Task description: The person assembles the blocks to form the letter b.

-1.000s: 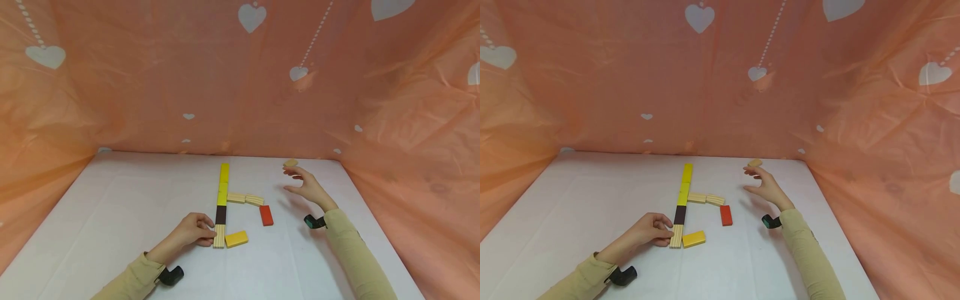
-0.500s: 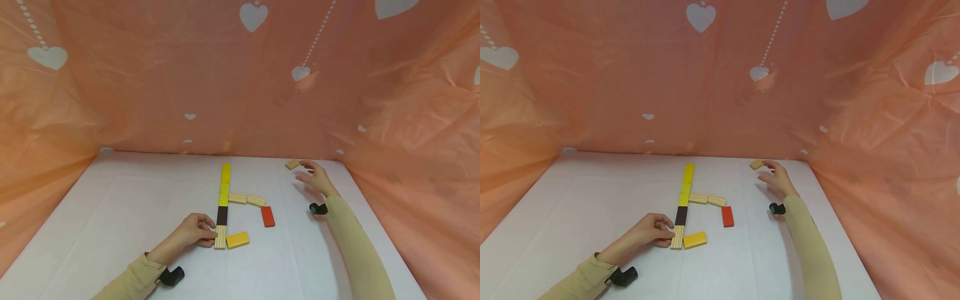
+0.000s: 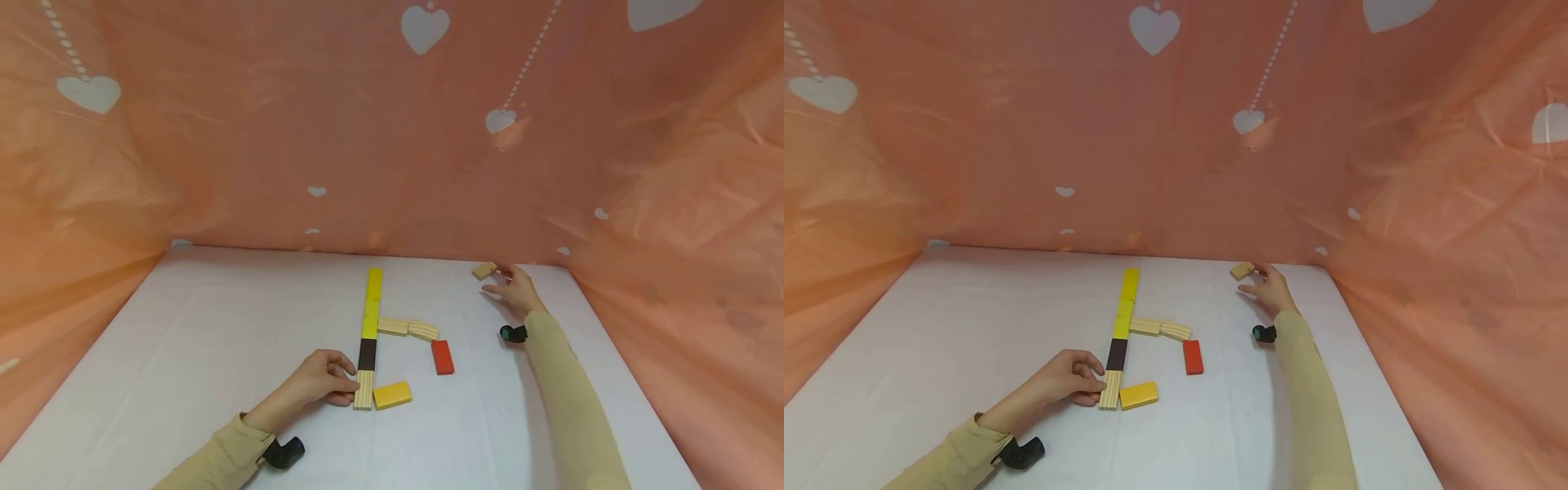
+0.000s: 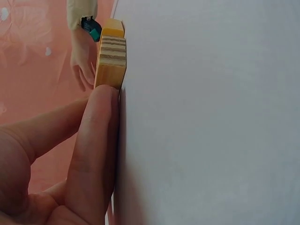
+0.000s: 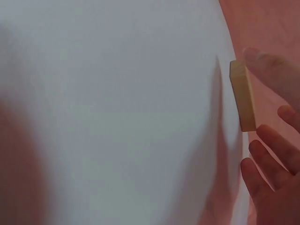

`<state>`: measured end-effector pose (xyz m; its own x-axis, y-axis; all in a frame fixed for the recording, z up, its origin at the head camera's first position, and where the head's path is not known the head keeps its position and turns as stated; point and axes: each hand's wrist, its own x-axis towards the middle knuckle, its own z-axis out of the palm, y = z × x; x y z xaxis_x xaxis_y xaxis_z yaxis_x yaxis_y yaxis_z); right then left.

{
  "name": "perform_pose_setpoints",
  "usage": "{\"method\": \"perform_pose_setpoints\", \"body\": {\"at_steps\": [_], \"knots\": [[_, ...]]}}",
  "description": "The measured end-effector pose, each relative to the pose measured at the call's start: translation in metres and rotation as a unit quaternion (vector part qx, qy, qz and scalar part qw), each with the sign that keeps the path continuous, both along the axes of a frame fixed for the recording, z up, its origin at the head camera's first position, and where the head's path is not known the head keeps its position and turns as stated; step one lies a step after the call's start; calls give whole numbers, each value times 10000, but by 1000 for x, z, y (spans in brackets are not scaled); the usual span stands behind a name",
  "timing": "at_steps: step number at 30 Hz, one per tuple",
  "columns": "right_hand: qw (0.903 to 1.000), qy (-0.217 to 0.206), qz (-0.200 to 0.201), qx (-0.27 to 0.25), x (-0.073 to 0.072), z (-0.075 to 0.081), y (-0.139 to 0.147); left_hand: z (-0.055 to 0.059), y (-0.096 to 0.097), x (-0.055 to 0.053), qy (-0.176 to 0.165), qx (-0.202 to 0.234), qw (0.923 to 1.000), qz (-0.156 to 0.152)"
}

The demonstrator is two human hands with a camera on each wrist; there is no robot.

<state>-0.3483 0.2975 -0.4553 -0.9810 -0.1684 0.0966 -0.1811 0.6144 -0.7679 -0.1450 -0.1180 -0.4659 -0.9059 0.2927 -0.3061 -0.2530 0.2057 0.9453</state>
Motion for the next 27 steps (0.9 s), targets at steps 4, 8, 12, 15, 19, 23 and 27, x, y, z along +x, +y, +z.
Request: {"method": "perform_pose_setpoints", "body": {"at_steps": [4, 8, 12, 15, 19, 23, 27], "knots": [[9995, -188, -239, 60, -2, -4, -2, -1, 1, 1, -22, 51, 10000, 17], [9989, -247, -409, 29, -6, -6, -7, -2, 1, 0, -43, 47, 10000, 34], [9986, -179, -497, 61, -10, -8, -10, -2, 1, 0, -54, 93, 9999, 24], [9985, -41, -544, 102, -13, -10, -12, -3, 1, 0, -69, 144, 9999, 21], [9978, 174, -628, 133, -16, -13, -13, -3, 1, -1, -48, 138, 9999, 1], [9970, 341, -667, 205, -18, -15, -12, -1, 0, 0, -60, 134, 9999, 7], [9977, 335, -548, 194, -20, -14, -10, 0, 0, -1, -65, 79, 9999, 19]]}}
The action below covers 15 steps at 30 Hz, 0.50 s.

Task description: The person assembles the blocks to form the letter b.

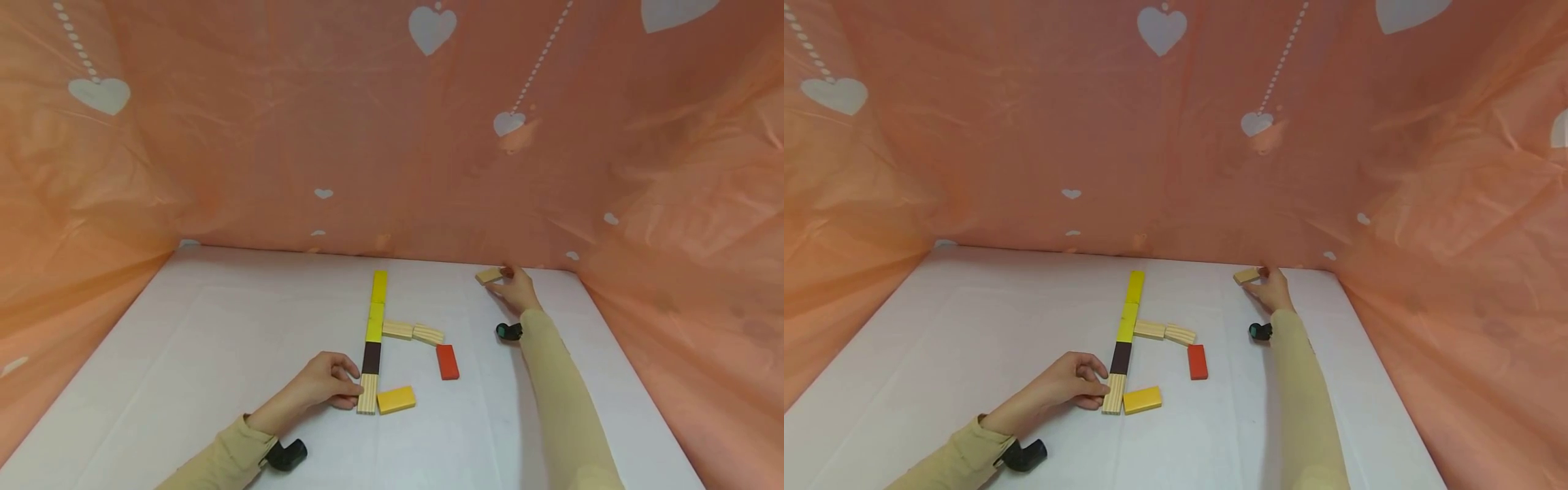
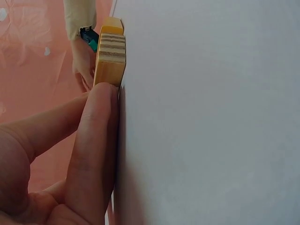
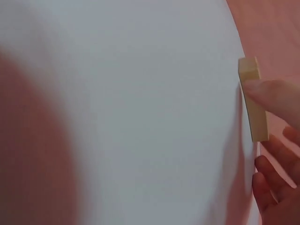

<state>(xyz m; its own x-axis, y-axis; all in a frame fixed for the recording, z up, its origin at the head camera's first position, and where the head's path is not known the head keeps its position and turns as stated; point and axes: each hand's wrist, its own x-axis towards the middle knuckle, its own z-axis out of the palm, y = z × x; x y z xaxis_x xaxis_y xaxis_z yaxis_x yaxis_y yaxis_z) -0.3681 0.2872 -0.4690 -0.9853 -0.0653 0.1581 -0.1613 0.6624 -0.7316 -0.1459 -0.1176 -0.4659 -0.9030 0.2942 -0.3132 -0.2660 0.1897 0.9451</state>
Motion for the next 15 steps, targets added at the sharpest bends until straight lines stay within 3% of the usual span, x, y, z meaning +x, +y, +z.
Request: {"method": "perform_pose_setpoints", "body": {"at_steps": [8, 15], "knots": [[9981, -295, 533, -111, 2, 8, -2, 0, -1, 0, 124, -170, 9998, -46], [9958, -466, 771, -147, 4, 10, -6, -1, -1, 1, 132, -186, 9997, -49]]}}
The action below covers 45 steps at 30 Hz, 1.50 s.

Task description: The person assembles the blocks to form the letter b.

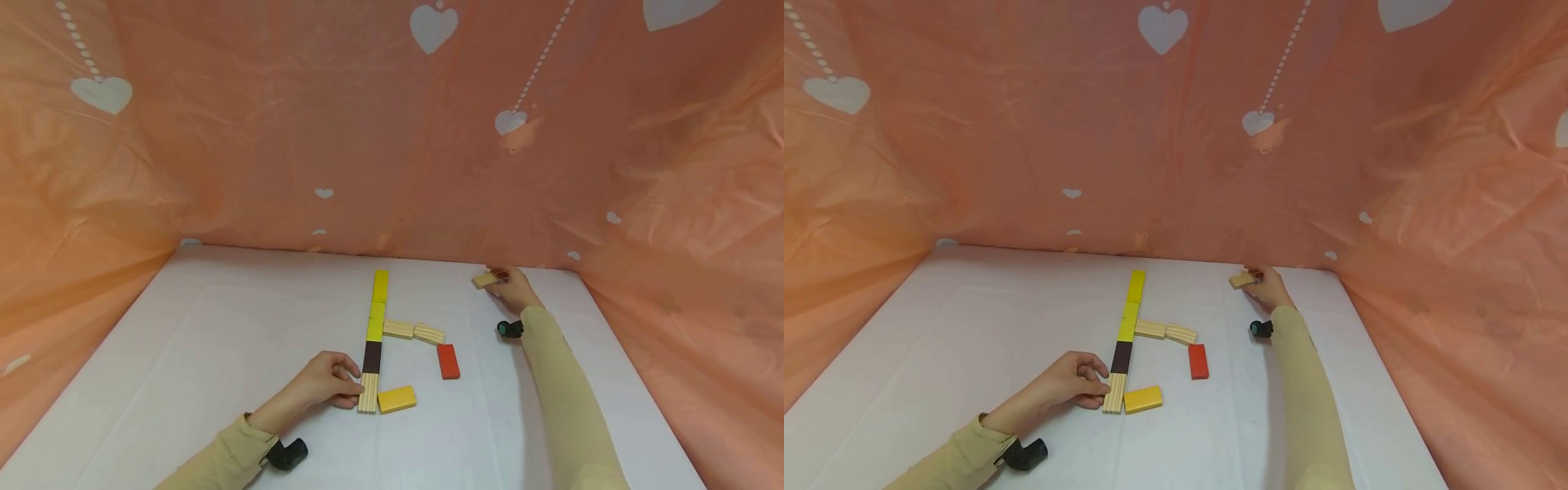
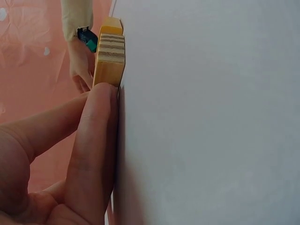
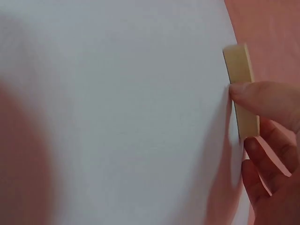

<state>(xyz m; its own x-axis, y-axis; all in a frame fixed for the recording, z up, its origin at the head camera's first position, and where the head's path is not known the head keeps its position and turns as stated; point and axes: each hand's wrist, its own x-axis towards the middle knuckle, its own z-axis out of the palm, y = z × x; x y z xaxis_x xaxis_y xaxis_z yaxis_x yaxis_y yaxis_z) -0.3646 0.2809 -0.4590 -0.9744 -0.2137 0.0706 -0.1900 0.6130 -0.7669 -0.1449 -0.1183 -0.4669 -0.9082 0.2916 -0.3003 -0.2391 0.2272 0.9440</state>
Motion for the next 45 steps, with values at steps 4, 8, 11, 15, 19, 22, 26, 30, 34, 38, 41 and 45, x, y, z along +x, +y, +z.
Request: {"method": "perform_pose_setpoints", "body": {"at_steps": [4, 8, 11, 15, 19, 22, 26, 30, 34, 38, 41, 45], "knots": [[9998, -50, 133, 119, 2, 3, -1, 0, 1, -1, -20, 26, 10000, 20], [9991, -258, 180, 286, 6, 6, -2, 1, 1, -1, -8, 22, 10000, 30], [9983, -435, 193, 328, 8, 7, -1, 2, 1, 0, -38, 43, 10000, 68], [9980, -343, 237, 469, 10, 5, 0, 2, 2, 1, -77, 68, 9999, 112], [9971, -3, 368, 662, 14, 5, 2, 1, 2, 2, -81, 43, 9999, 87], [9963, 216, 472, 682, 20, 7, 3, 1, 1, 2, -109, 125, 9999, 36], [9955, 414, 575, 625, 31, 14, 2, 1, 0, 1, -105, 224, 9997, -26], [9935, 616, 761, 583, 42, 22, -2, 2, -1, 0, -121, 185, 9998, 11], [9899, 749, 990, 680, 50, 27, -7, 3, -1, -2, -170, 98, 9998, 62], [9867, 857, 1196, 690, 61, 33, -17, 3, -2, -2, -175, 110, 9998, 50], [9837, 950, 1391, 624, 70, 36, -26, 2, -2, -2, -181, 145, 9997, 38], [9798, 1032, 1634, 512, 83, 38, -34, 1, -2, -3, -149, 159, 9998, 19]]}}
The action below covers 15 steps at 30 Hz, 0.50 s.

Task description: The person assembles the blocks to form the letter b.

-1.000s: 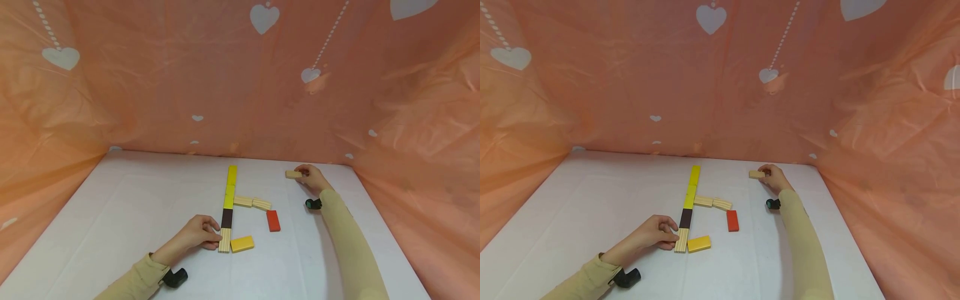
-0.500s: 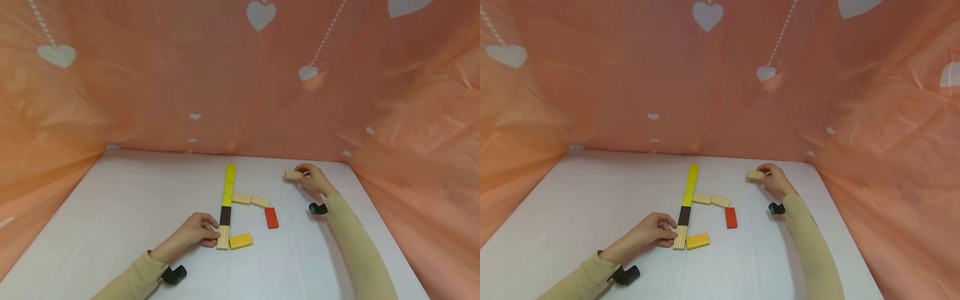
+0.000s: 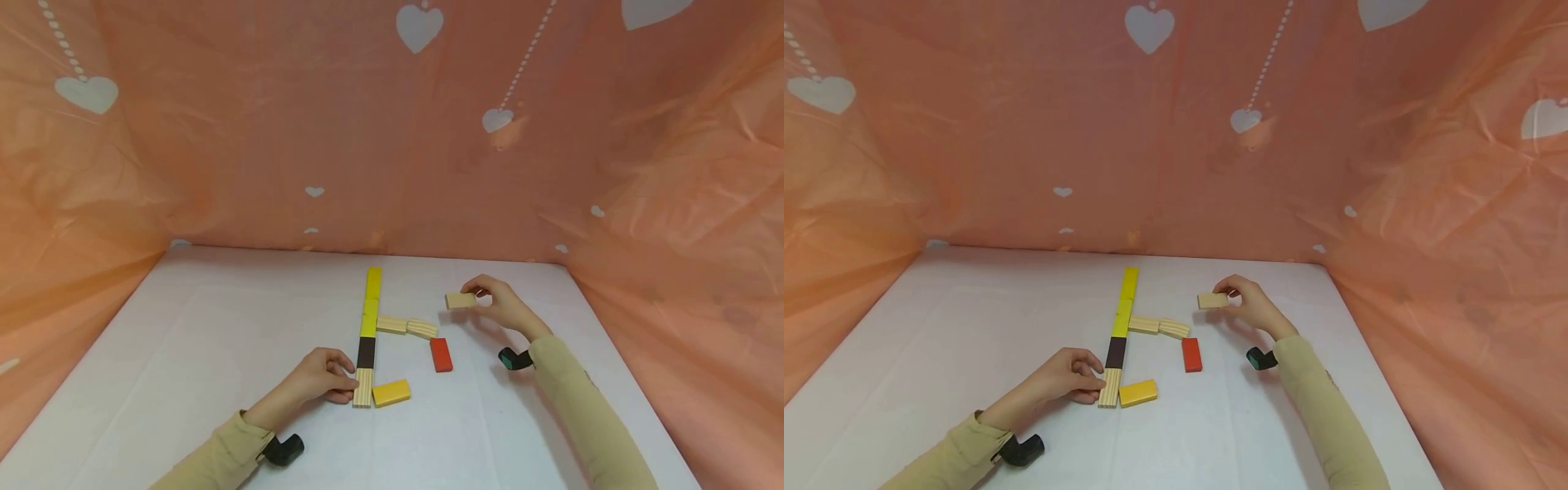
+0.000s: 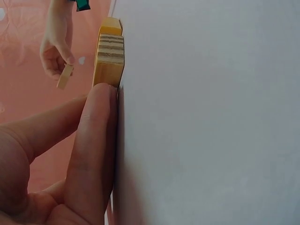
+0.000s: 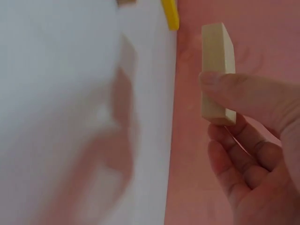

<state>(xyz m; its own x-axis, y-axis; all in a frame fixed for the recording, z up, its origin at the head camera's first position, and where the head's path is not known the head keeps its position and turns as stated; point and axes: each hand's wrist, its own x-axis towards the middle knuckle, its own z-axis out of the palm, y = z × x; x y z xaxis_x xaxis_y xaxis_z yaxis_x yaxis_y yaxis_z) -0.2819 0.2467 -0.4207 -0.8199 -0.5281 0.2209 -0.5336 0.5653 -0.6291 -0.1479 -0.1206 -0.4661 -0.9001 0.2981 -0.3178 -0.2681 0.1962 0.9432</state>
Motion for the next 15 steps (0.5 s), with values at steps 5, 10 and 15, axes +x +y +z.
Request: {"method": "perform_pose_setpoints", "body": {"at_steps": [5, 10, 15], "knots": [[9998, -26, 205, -82, 13, 1, -8, -1, 0, -1, 102, -76, 9999, -14], [9986, -50, 517, -75, 23, -4, -16, -2, 1, -1, 85, -107, 9999, 29], [9948, 26, 1018, -78, 34, -7, -24, -2, 1, 0, 66, -119, 9999, 35]]}}
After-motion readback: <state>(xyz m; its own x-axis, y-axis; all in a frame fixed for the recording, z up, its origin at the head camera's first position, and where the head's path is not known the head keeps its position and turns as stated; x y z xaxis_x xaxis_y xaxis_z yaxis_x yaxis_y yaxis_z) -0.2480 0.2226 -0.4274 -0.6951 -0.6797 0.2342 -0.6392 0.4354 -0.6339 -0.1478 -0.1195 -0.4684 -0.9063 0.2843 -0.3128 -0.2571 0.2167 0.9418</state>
